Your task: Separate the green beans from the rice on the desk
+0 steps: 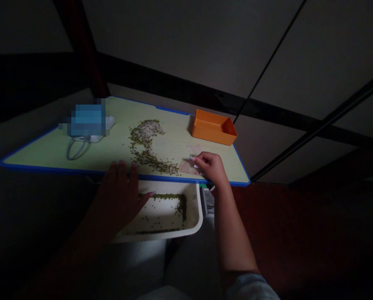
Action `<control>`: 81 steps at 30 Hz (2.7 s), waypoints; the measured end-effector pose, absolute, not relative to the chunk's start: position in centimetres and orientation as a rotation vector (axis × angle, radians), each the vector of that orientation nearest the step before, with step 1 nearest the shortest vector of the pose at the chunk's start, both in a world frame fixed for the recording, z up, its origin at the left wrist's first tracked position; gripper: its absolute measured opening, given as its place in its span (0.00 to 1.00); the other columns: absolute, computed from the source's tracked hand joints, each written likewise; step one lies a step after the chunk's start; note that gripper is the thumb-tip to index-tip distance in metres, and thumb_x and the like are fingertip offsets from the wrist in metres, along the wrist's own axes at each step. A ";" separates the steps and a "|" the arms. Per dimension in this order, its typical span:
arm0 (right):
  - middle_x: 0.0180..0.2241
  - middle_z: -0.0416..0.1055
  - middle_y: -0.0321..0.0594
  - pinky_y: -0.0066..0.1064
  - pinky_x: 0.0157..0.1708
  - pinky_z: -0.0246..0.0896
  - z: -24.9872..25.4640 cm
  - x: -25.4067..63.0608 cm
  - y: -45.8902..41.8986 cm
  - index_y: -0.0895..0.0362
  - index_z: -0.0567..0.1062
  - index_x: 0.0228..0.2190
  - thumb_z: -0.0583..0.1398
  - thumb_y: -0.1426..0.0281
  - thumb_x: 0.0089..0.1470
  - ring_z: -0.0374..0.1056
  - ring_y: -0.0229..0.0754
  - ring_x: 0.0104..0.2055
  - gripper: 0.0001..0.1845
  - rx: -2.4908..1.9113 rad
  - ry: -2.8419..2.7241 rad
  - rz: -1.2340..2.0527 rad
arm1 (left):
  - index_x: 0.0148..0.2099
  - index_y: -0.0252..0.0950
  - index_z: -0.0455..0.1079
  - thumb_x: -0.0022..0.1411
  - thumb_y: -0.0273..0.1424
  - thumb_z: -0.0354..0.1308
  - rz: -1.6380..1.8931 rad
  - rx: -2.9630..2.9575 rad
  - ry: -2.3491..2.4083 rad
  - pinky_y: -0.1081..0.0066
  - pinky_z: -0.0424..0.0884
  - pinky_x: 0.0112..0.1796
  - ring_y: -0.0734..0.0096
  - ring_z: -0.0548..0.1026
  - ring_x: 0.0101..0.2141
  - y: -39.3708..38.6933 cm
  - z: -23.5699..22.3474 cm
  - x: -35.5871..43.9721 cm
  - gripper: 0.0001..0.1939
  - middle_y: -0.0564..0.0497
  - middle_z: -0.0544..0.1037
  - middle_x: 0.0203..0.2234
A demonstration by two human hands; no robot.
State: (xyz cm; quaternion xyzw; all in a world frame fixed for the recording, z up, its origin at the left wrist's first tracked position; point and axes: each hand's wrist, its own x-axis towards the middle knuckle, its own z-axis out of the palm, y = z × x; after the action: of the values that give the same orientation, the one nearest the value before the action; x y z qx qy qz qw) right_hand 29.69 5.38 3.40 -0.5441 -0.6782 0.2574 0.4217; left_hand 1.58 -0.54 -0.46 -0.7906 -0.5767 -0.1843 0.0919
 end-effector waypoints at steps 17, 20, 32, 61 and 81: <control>0.16 0.59 0.30 0.26 0.21 0.45 3.6 29.9 5.2 0.58 0.72 0.19 0.64 0.51 0.47 0.51 0.31 0.20 0.23 -1.319 -1.675 0.853 | 0.66 0.20 0.48 0.60 0.49 0.46 -0.587 -2.355 -1.702 0.38 0.54 0.61 0.28 0.46 0.67 -0.6 -0.5 1.5 0.43 0.19 0.54 0.65; 0.15 0.59 0.30 0.26 0.21 0.44 3.5 29.9 5.3 0.57 0.72 0.19 0.64 0.51 0.47 0.51 0.31 0.20 0.22 -1.314 -1.684 0.869 | 0.66 0.21 0.48 0.60 0.49 0.46 -0.576 -2.362 -1.717 0.38 0.54 0.61 0.29 0.46 0.67 -0.6 -0.3 1.6 0.43 0.20 0.54 0.65; 0.16 0.58 0.29 0.26 0.22 0.45 3.7 29.7 5.1 0.57 0.72 0.20 0.62 0.50 0.49 0.50 0.32 0.20 0.23 -1.293 -1.696 0.820 | 0.66 0.21 0.49 0.60 0.48 0.46 -0.592 -2.357 -1.733 0.38 0.53 0.61 0.30 0.46 0.68 -0.6 -0.3 1.7 0.42 0.20 0.53 0.65; 0.17 0.61 0.31 0.28 0.23 0.44 3.5 29.6 5.3 0.55 0.67 0.19 0.60 0.56 0.55 0.54 0.34 0.21 0.21 -1.480 -1.691 0.460 | 0.67 0.26 0.47 0.59 0.49 0.47 -0.635 -2.375 -1.713 0.40 0.52 0.63 0.33 0.46 0.68 -0.6 -0.3 1.5 0.43 0.26 0.55 0.66; 0.17 0.63 0.33 0.29 0.24 0.42 3.8 29.1 5.6 0.55 0.68 0.19 0.58 0.56 0.58 0.55 0.35 0.22 0.21 -1.597 -1.790 0.320 | 0.68 0.25 0.43 0.59 0.49 0.48 -0.598 -2.362 -1.703 0.39 0.52 0.62 0.30 0.44 0.68 -0.5 -0.6 1.5 0.44 0.23 0.53 0.66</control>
State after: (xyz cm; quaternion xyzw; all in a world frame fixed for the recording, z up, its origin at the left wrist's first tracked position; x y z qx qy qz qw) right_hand 29.11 5.55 3.80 -0.6175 -0.6921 0.1236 0.3529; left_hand 1.54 -0.48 -0.57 -0.7916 -0.5710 -0.2004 0.0845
